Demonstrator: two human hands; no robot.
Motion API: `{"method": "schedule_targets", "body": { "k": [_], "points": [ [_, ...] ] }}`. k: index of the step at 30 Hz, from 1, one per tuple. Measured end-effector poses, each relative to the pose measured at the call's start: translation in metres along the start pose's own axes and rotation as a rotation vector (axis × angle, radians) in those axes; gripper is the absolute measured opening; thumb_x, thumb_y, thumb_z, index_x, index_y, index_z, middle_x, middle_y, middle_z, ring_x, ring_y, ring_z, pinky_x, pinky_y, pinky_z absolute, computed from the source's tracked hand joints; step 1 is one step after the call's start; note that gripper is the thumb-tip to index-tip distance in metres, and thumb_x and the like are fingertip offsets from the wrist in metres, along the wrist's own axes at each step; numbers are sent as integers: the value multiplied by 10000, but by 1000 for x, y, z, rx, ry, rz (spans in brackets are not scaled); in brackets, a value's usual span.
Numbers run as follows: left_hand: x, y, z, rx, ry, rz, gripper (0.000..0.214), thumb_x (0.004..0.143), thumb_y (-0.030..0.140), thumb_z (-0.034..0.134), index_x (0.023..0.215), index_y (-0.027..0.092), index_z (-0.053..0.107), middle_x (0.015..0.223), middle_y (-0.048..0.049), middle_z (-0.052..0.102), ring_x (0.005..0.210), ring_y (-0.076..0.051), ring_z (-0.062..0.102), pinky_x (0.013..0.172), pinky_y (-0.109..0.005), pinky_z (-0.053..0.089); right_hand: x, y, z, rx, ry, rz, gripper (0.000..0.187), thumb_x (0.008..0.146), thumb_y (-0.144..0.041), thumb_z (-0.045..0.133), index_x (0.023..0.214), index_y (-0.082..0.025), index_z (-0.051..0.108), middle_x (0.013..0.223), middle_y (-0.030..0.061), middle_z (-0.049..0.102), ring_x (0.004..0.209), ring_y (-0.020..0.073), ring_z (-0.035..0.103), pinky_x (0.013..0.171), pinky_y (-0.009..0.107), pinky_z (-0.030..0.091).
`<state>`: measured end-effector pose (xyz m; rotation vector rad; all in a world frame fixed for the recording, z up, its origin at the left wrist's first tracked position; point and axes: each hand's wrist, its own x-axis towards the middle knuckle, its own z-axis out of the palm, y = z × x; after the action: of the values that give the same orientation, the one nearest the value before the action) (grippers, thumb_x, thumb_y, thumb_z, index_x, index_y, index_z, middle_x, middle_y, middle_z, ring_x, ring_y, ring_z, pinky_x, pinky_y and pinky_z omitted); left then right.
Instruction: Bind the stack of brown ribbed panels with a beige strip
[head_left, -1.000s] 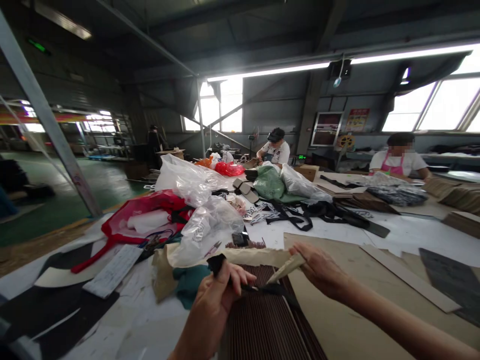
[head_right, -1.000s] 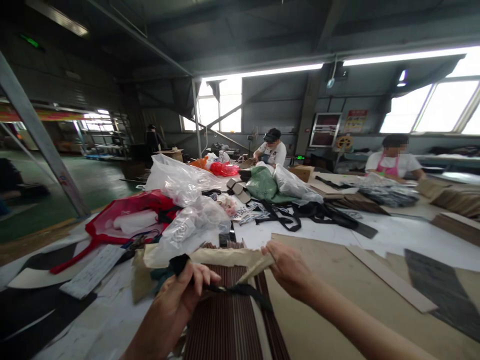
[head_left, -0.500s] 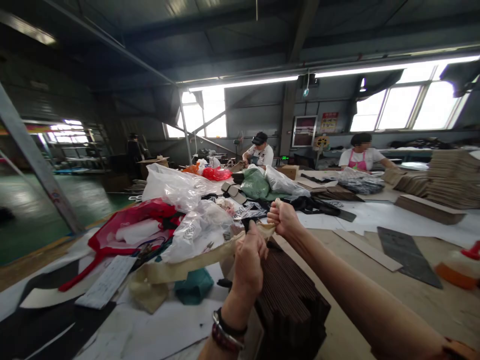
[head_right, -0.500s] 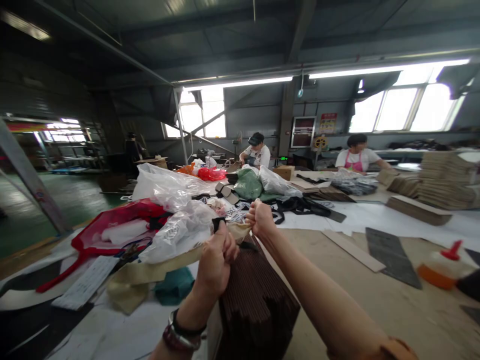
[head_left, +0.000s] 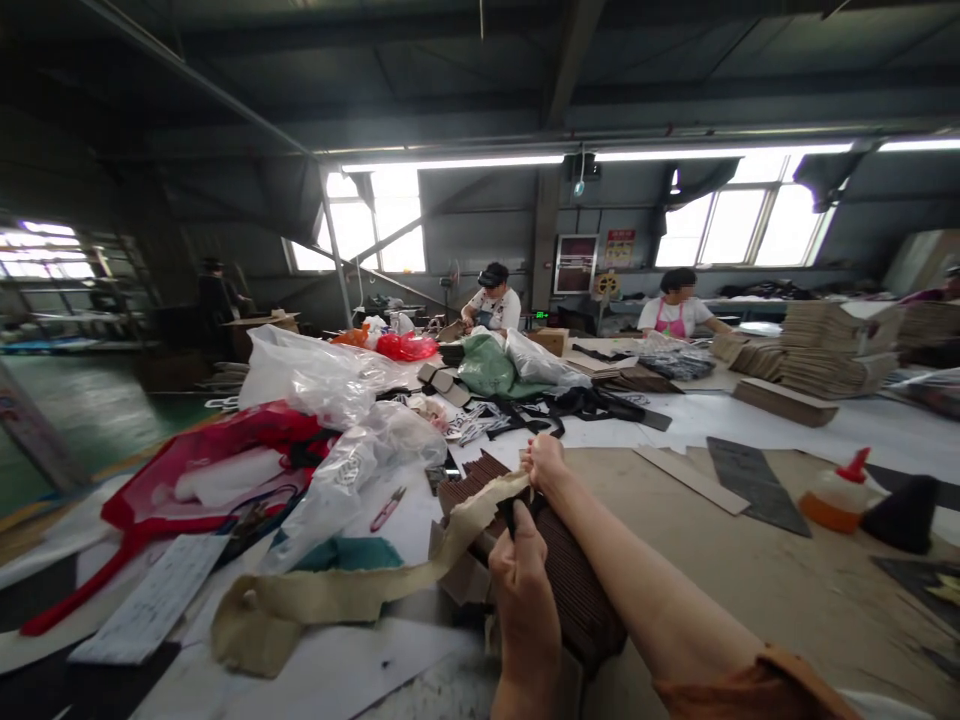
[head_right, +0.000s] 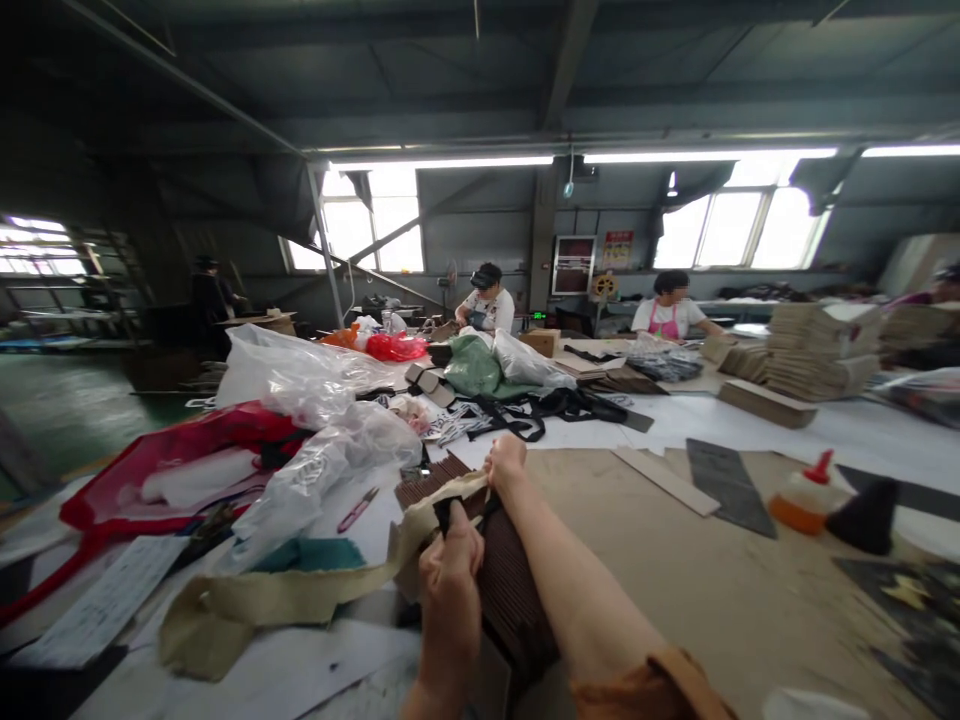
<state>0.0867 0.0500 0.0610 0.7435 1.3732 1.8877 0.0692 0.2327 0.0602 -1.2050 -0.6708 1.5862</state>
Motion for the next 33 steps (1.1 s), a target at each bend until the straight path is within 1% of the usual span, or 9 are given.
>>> {"method": "schedule_targets", "body": {
  "k": [4,6,12,15,20,23,27,30,33],
  "points": [
    [-3,-10,-8,-85,19,-50,662,579,876,455,500,249,257,508,71,202,497,-107,166,469,-281,164,-4,4,6,-35,52,87,212,952,-329,518,997,-125,556,791,-5,548,543,72,497,452,182,437],
    [-2,-11,-11,-123,-2,-49,661,597,863,459,502,251,228,513,75,181,498,-104,150,470,-280,163,-11,2,7,-38,52,94,212,953,-331,516,985,-125,558,779,-9,548,536,70,494,451,181,435],
    [0,13,-9,53,55,37,618,739,784,372,493,244,199,499,66,181,503,-108,171,487,-289,193,-32,-9,18,-19,9,93,215,956,-329,513,923,-122,558,704,-34,516,471,51,439,401,158,383],
    [-6,18,-8,85,67,9,589,771,738,380,506,240,209,507,64,186,504,-110,178,475,-283,194,-29,-5,25,-30,2,121,205,951,-320,523,925,-120,558,704,-36,511,467,47,432,393,152,372],
    [-15,0,-18,53,114,-73,546,806,653,463,516,225,287,530,61,226,521,-112,222,495,-271,236,-12,13,28,-67,13,202,203,950,-320,525,938,-121,560,717,-30,518,477,50,443,394,152,380],
    [-14,-10,-25,-4,98,-58,571,779,683,487,500,222,296,517,60,240,522,-114,241,505,-270,252,-11,16,29,-89,-3,220,201,951,-316,524,930,-119,558,703,-36,509,462,44,427,382,146,364],
    [-13,-6,-26,-29,123,9,607,752,739,454,490,231,249,511,63,213,510,-114,206,478,-270,247,-19,11,30,-120,-49,198,206,957,-319,514,921,-119,552,677,-46,492,436,37,398,364,140,337],
    [-19,-1,-23,71,143,-10,619,715,789,431,494,241,247,512,64,196,499,-114,198,456,-272,244,-25,15,33,-180,-101,182,213,958,-326,510,918,-120,551,672,-48,489,433,37,394,364,142,336],
    [-27,-1,-22,158,154,-2,623,684,820,421,507,236,294,519,53,249,511,-120,253,483,-273,296,-28,23,40,-280,-174,151,216,959,-333,506,938,-123,549,689,-42,496,445,41,405,374,146,347]
  ]
}}
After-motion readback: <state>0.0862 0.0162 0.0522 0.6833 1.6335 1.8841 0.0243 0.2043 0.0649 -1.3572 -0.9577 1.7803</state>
